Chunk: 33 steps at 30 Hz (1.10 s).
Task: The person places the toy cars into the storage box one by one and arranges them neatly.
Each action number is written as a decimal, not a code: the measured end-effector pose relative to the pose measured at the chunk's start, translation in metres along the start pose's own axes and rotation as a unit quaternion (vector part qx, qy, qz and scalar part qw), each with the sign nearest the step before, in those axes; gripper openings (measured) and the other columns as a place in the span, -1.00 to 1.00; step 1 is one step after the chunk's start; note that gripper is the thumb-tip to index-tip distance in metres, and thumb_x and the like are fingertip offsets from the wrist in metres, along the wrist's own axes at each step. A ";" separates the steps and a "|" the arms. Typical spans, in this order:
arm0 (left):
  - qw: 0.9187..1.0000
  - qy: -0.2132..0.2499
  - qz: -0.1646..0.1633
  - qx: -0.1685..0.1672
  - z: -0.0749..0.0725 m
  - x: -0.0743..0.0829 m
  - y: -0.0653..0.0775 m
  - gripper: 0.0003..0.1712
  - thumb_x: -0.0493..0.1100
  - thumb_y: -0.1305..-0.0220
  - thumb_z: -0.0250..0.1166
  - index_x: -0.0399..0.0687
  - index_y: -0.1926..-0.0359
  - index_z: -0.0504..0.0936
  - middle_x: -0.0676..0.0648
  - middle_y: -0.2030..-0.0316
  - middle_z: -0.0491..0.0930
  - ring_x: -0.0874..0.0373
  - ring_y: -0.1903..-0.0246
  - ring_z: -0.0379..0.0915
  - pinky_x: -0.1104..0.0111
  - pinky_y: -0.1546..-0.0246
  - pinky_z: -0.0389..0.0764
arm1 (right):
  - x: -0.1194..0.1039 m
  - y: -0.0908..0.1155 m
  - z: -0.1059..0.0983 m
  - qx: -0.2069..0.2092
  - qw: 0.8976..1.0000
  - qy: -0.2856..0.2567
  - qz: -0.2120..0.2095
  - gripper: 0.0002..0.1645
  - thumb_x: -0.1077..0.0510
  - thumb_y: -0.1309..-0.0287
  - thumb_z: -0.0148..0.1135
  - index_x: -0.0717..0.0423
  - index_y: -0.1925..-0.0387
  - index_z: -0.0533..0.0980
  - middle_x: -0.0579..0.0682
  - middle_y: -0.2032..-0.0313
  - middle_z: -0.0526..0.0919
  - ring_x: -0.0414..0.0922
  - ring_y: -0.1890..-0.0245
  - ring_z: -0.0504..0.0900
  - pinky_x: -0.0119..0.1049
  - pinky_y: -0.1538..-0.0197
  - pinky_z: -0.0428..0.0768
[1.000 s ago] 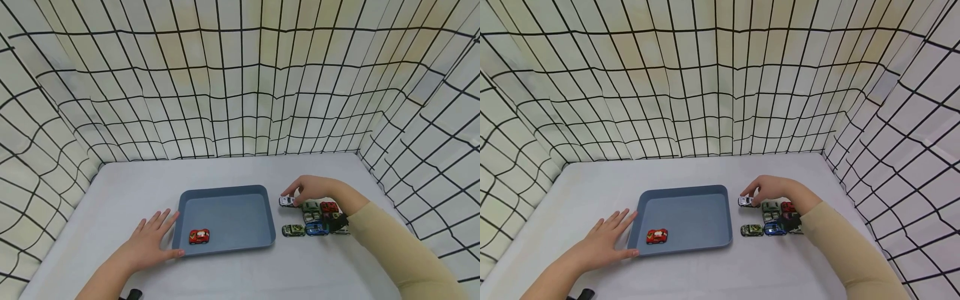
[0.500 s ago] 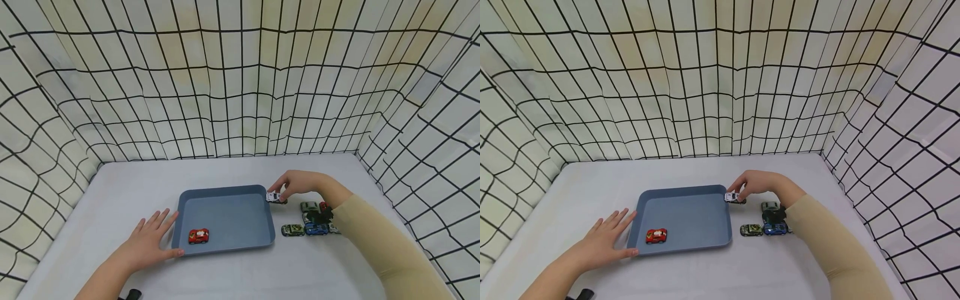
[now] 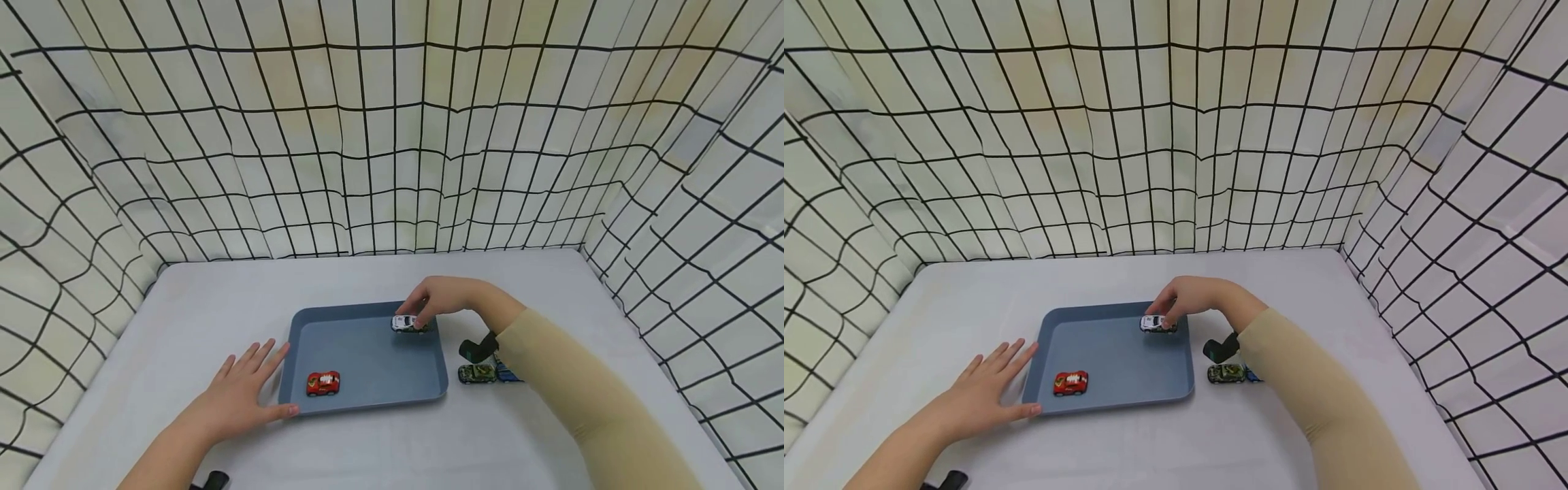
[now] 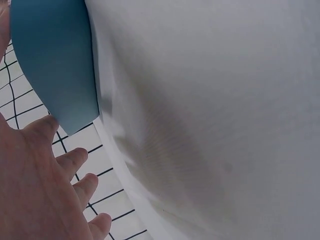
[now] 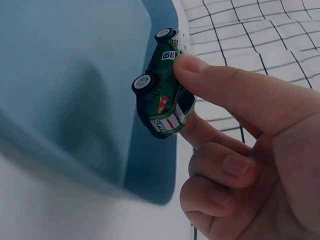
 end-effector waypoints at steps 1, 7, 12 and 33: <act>1.000 0.000 0.000 0.000 0.000 0.000 0.000 0.33 0.66 0.12 0.24 -0.02 -0.53 0.16 -0.32 -0.47 0.11 -0.38 -0.44 -0.07 -0.38 -0.32 -0.07 | -0.003 -0.004 0.002 -0.003 1.000 -0.001 -0.003 -0.56 0.13 -0.13 0.44 -0.23 -0.07 0.66 -0.22 0.08 0.69 -0.22 0.06 0.60 -0.23 -0.05 0.56; 1.000 0.001 -0.004 -0.003 0.001 0.000 0.001 0.33 0.65 0.13 0.26 -0.03 -0.53 0.17 -0.33 -0.46 0.12 -0.39 -0.43 -0.06 -0.39 -0.32 -0.06 | -0.024 -0.033 0.017 -0.014 1.000 0.015 -0.021 -0.59 0.13 -0.15 0.43 -0.23 -0.05 0.67 -0.25 0.14 0.69 -0.23 0.11 0.58 -0.28 0.02 0.57; 1.000 0.003 -0.009 -0.009 0.003 0.000 0.001 0.33 0.62 0.12 0.28 -0.04 -0.52 0.17 -0.34 -0.46 0.11 -0.40 -0.43 -0.07 -0.39 -0.32 -0.07 | -0.043 -0.056 0.029 -0.017 0.999 0.021 -0.043 -0.59 0.13 -0.15 0.43 -0.20 -0.06 0.67 -0.24 0.20 0.68 -0.23 0.17 0.58 -0.33 0.09 0.56; 1.000 -0.001 -0.009 -0.014 0.000 0.000 -0.002 0.34 0.65 0.14 0.25 0.01 -0.53 0.15 -0.32 -0.48 0.09 -0.40 -0.44 -0.09 -0.39 -0.32 -0.08 | -0.082 -0.097 0.072 -0.011 0.996 0.075 -0.037 -0.58 0.12 -0.17 0.42 -0.10 -0.10 0.66 -0.18 0.15 0.66 -0.29 0.17 0.56 -0.42 0.09 0.54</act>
Point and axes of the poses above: each hand's wrist, its own y-axis away from the middle knuckle, its own z-axis out of the palm, x = y × z, the point moved 3 cm from there along -y, towards the middle knuckle
